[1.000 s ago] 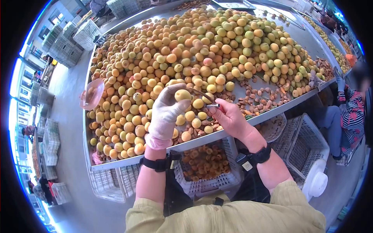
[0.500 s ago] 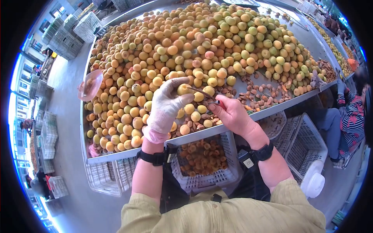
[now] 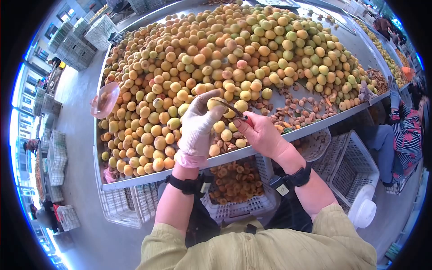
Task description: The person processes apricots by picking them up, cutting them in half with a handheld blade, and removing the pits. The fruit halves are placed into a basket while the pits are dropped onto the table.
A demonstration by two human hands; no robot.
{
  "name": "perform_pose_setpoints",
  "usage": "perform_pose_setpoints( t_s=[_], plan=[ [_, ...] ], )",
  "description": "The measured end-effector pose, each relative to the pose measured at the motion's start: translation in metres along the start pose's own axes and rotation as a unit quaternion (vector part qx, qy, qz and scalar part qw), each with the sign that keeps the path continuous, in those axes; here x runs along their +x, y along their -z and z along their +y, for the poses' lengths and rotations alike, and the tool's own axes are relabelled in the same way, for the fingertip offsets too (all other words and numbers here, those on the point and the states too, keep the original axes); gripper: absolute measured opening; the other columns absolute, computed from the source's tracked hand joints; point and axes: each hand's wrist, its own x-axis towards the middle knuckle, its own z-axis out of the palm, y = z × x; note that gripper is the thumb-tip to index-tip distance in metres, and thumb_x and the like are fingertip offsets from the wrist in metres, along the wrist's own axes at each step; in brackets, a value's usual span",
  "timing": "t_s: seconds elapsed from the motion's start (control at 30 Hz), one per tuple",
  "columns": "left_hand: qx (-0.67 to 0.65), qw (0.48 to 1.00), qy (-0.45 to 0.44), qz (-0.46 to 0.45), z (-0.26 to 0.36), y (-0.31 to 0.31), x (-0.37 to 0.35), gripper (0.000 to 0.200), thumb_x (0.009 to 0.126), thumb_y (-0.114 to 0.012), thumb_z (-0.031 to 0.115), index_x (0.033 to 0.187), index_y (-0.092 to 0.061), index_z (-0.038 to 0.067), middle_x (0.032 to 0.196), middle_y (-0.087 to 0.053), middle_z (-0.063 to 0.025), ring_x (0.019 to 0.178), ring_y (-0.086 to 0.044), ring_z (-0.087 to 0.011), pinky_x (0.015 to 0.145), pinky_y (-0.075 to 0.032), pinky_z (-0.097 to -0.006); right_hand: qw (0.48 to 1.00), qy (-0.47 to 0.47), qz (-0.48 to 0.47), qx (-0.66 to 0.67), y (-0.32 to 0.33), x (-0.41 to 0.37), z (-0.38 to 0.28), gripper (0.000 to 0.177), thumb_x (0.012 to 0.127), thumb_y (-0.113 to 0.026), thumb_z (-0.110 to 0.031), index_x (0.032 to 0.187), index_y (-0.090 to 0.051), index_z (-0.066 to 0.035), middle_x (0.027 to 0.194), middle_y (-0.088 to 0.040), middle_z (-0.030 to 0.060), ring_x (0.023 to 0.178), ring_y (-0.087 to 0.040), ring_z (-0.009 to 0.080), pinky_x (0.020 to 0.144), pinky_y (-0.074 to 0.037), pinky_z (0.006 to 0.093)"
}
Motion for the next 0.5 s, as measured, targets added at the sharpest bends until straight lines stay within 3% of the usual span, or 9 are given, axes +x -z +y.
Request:
perform_pose_setpoints(
  t_s=[0.2, 0.27, 0.4, 0.5],
  plan=[
    [0.106, 0.992, 0.051, -0.056, 0.01, 0.005, -0.002, 0.057, 0.079, -0.074, 0.022, 0.122, -0.048, -0.004, 0.111, -0.058, -0.0091, 0.101, -0.056, -0.0154, 0.091, -0.044, -0.0272, 0.997, -0.038, -0.046, -0.039, 0.012, -0.004, -0.012, 0.044, 0.09, -0.057, -0.042, 0.081, -0.054, 0.001, 0.067, -0.06, 0.0159, 0.064, -0.059, 0.0312, 0.059, -0.046, 0.038],
    [0.002, 0.999, 0.009, -0.043, -0.005, 0.002, -0.001, 0.058, 0.079, -0.074, 0.026, 0.122, -0.047, -0.004, 0.109, -0.058, -0.0094, 0.102, -0.057, -0.0176, 0.091, -0.044, -0.0289, 1.0, -0.02, -0.007, 0.002, -0.004, -0.006, -0.009, 0.042, 0.091, -0.056, -0.04, 0.081, -0.054, 0.001, 0.066, -0.06, 0.0161, 0.064, -0.06, 0.032, 0.059, -0.046, 0.038],
    [-0.154, 0.987, 0.023, -0.036, -0.016, -0.012, -0.004, 0.056, 0.084, -0.069, 0.027, 0.123, -0.044, -0.004, 0.108, -0.058, -0.0112, 0.106, -0.057, -0.0232, 0.095, -0.044, -0.0343, 0.999, -0.027, 0.034, 0.006, -0.021, -0.004, -0.007, 0.038, 0.092, -0.056, -0.037, 0.082, -0.054, 0.001, 0.066, -0.06, 0.0161, 0.063, -0.058, 0.0355, 0.057, -0.045, 0.0385],
    [-0.163, 0.986, 0.025, -0.04, -0.016, -0.017, -0.008, 0.052, 0.089, -0.063, 0.03, 0.126, -0.044, -0.001, 0.112, -0.058, -0.0118, 0.109, -0.056, -0.0242, 0.098, -0.043, -0.0364, 0.997, 0.0, 0.068, 0.037, -0.031, -0.003, -0.011, 0.036, 0.092, -0.055, -0.036, 0.086, -0.054, 0.0, 0.067, -0.061, 0.0163, 0.065, -0.06, 0.0366, 0.058, -0.046, 0.0399]
  ],
)
